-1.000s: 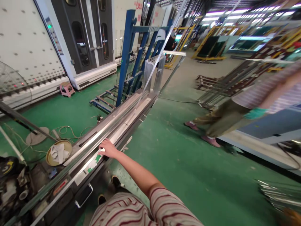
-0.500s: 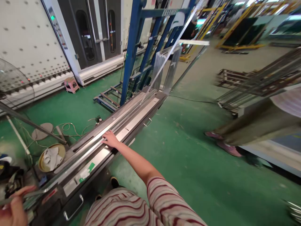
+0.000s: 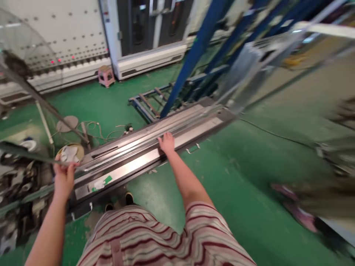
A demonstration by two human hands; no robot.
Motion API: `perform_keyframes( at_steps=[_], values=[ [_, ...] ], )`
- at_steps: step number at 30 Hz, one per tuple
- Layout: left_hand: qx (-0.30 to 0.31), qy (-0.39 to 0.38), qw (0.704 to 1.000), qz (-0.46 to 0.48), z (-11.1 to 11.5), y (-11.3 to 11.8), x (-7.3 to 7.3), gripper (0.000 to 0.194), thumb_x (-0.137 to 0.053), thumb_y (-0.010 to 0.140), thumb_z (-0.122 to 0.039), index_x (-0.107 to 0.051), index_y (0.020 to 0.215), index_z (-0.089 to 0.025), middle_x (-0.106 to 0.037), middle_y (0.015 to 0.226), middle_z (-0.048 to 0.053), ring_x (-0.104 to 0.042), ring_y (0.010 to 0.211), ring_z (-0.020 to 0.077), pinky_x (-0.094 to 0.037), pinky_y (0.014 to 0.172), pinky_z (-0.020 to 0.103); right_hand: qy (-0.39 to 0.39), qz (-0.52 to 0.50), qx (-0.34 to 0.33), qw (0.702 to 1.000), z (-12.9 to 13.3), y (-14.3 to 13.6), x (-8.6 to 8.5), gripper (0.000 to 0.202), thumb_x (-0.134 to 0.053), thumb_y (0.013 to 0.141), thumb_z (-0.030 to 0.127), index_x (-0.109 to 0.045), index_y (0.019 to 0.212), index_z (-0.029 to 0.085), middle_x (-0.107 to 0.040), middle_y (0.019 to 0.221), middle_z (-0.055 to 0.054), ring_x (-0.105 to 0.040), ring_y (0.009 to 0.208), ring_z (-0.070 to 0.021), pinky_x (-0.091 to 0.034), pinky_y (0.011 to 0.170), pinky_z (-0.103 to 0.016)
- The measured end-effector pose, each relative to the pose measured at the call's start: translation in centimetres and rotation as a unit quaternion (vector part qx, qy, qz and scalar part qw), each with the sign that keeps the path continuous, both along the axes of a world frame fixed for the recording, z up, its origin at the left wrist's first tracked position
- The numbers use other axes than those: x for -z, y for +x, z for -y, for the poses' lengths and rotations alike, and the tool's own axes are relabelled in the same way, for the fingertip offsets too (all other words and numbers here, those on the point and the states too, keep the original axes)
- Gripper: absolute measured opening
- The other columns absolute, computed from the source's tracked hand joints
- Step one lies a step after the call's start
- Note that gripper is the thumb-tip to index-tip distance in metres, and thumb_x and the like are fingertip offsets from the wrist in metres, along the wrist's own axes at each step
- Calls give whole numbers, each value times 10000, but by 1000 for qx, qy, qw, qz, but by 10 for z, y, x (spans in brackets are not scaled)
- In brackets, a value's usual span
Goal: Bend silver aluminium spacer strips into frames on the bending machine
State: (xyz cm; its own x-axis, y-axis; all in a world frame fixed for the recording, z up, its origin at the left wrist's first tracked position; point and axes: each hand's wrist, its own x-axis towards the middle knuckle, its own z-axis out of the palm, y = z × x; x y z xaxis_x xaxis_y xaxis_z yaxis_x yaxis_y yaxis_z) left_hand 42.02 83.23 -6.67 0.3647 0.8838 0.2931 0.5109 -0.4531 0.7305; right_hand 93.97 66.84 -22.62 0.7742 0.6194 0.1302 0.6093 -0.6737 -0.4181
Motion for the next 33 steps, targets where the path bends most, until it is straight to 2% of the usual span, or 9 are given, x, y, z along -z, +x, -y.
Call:
perform_keyframes(
  at_steps=[3,7,10,12,15,19,24,33],
  values=[
    [28,-19,998,47,1,18,5,694,-486,997,-409,-135,1562,-208,-730,1037,118,-700,994,249,-575,923,457,-12,7,-26,1000,2,14,0,611,-351,1035,390,-465,1427,-65,-364,1548,-344,-247,1468,-307,-203,1185,-539],
    [43,4,997,65,-1,36,10,635,-458,1007,-386,-207,1563,-209,-705,945,93,-680,896,218,-556,895,410,-39,69,-73,994,-6,32,6,587,-276,1029,421,-658,1191,5,-516,1408,-331,-386,1383,-316,-265,1151,-522],
    [31,13,997,64,-1,32,14,627,-442,1016,-364,-208,1573,-198,-698,924,88,-667,864,206,-532,905,392,-42,80,-89,992,-14,30,11,580,-269,1021,420,-695,1079,30,-576,1313,-331,-447,1324,-340,-290,1125,-548],
    [8,10,999,52,-3,17,17,628,-437,1021,-357,-203,1579,-187,-702,929,89,-662,849,205,-522,891,379,-46,89,-95,990,-18,20,15,554,-308,1008,417,-691,1063,20,-614,1240,-331,-489,1272,-353,-317,1102,-554],
    [-32,0,999,33,-11,-24,21,634,-434,1025,-361,-187,1585,-194,-712,935,78,-661,841,207,-514,875,367,-70,131,-116,982,-26,-6,23,531,-390,979,442,-691,1019,7,-663,1133,-319,-543,1195,-373,-362,1057,-540],
    [-74,4,997,35,-28,-94,21,618,-427,1028,-363,-195,1579,-206,-725,959,73,-675,883,204,-520,892,359,-77,204,-171,961,-37,-64,35,560,-385,991,492,-695,989,25,-694,1084,-285,-578,1164,-377,-396,1004,-491],
    [-98,4,995,35,-53,-184,22,594,-418,1023,-322,-221,1566,-182,-724,944,69,-695,916,197,-523,926,368,-77,248,-190,947,-59,-159,39,599,-370,997,528,-690,1013,23,-701,1065,-270,-591,1153,-371,-412,961,-446],
    [-127,5,991,35,-108,-360,23,548,-429,1019,-319,-284,1526,-169,-737,939,99,-722,915,221,-524,950,388,-99,250,-205,941,-123,-339,35,689,-356,996,575,-702,1004,-21,-697,991,-286,-611,1078,-383,-406,920,-448]
  ],
)
